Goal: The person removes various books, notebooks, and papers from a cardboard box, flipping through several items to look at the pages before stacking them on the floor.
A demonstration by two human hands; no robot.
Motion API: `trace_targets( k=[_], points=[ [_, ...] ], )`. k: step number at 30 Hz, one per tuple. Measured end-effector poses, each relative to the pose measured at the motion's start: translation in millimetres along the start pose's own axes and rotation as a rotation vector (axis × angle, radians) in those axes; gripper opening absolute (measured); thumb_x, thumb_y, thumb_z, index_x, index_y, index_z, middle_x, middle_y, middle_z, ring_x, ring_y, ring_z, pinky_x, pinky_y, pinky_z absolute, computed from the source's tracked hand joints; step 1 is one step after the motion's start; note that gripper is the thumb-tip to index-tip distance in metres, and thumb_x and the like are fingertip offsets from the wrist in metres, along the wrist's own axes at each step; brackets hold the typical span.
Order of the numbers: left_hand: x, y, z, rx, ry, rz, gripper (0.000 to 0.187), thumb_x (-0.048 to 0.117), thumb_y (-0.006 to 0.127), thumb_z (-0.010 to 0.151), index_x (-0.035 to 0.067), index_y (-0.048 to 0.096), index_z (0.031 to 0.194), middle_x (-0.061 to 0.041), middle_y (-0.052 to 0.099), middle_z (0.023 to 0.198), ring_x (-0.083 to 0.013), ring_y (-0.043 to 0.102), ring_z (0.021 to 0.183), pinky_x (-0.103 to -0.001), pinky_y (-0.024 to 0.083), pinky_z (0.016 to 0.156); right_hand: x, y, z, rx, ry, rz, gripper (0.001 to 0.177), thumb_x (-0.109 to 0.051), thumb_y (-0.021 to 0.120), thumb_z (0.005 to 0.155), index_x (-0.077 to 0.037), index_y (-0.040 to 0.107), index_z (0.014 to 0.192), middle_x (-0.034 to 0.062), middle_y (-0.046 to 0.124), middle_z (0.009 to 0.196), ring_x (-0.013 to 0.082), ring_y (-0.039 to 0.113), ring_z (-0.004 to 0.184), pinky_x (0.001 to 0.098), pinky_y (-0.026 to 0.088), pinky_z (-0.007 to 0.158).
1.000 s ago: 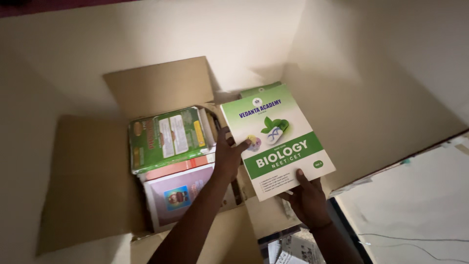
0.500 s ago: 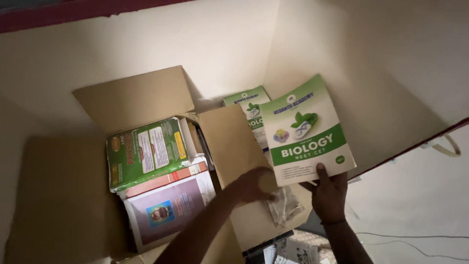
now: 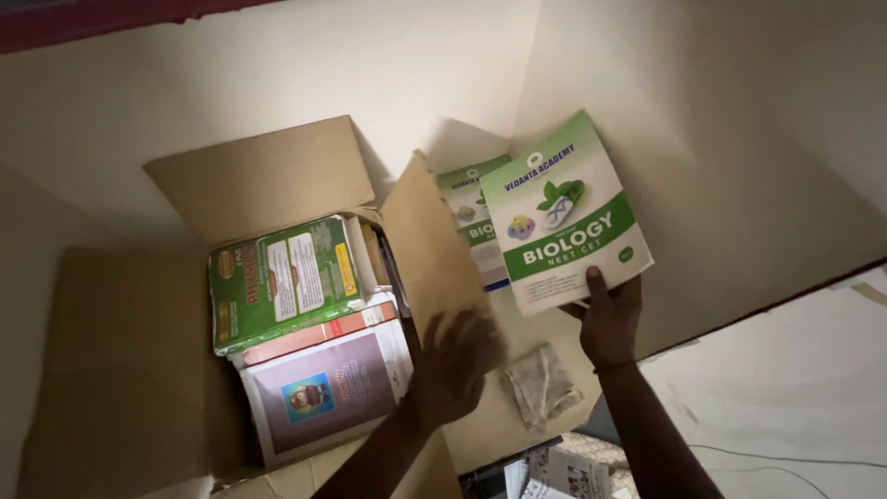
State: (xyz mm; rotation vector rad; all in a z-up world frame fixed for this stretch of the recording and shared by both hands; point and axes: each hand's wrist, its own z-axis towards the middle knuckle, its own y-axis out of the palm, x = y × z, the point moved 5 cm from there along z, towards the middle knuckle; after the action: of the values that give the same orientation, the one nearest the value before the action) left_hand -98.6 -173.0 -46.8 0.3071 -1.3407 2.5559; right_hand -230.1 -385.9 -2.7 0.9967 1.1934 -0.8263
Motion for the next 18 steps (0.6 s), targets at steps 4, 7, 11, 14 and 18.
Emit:
trace_targets(
  k=[4, 7, 11, 14, 18],
  points=[
    [-11, -26, -28, 0.129, -0.167, -0.118, 0.074, 0.013, 0.075, 0.072, 0.002, 0.044, 0.139, -0.026, 0.038, 0.154, -0.0503, 0.032, 0.147, -0.064, 0.026, 0.118, 27, 16, 24, -0.022, 0.105, 0.121, 0.044, -0.009, 0.051, 0.101, -0.01, 0.034, 0.141, 0.0122, 0.063, 0.124, 0.028, 0.073, 0.1, 0.0465, 0.068, 0.072],
    [-19, -30, -39, 0.102, -0.232, -0.138, 0.079, 0.013, 0.082, 0.072, 0.002, 0.042, 0.139, -0.028, 0.034, 0.157, -0.0506, 0.033, 0.146, -0.057, 0.033, 0.117, 73, 31, 46, -0.091, 0.222, 0.287, 0.045, -0.008, 0.05, 0.101, -0.013, 0.032, 0.142, 0.0154, 0.061, 0.126, 0.0313, 0.072, 0.102, 0.0483, 0.068, 0.073],
    [-18, -32, -35, 0.045, -0.232, -0.213, 0.086, 0.01, 0.084, 0.073, 0.002, 0.039, 0.145, -0.027, 0.029, 0.163, -0.0482, 0.031, 0.151, -0.052, 0.037, 0.119, 150, 51, 82, -0.156, 0.318, 0.362, 0.04, -0.008, 0.047, 0.105, -0.007, 0.038, 0.144, 0.0198, 0.061, 0.13, 0.0355, 0.071, 0.105, 0.0505, 0.062, 0.077],
    [-14, -32, -26, 0.005, -0.221, -0.266, 0.091, 0.008, 0.082, 0.074, 0.002, 0.034, 0.152, -0.024, 0.026, 0.167, -0.0472, 0.025, 0.156, -0.051, 0.037, 0.121, 200, 66, 104, -0.16, 0.464, 0.571, 0.036, -0.009, 0.048, 0.103, -0.007, 0.04, 0.138, 0.0162, 0.064, 0.129, 0.0343, 0.074, 0.109, 0.0548, 0.063, 0.091],
    [-15, -22, -19, -0.118, -0.342, -0.331, 0.099, 0.009, 0.084, 0.074, 0.002, 0.028, 0.156, -0.023, 0.019, 0.168, -0.0471, 0.019, 0.155, -0.052, 0.036, 0.118, 223, 65, 153, -0.333, -0.034, -0.687, 0.042, -0.037, 0.07, 0.088, -0.007, 0.061, 0.115, 0.015, 0.074, 0.112, 0.0333, 0.073, 0.103, 0.0487, 0.058, 0.094]
  ],
)
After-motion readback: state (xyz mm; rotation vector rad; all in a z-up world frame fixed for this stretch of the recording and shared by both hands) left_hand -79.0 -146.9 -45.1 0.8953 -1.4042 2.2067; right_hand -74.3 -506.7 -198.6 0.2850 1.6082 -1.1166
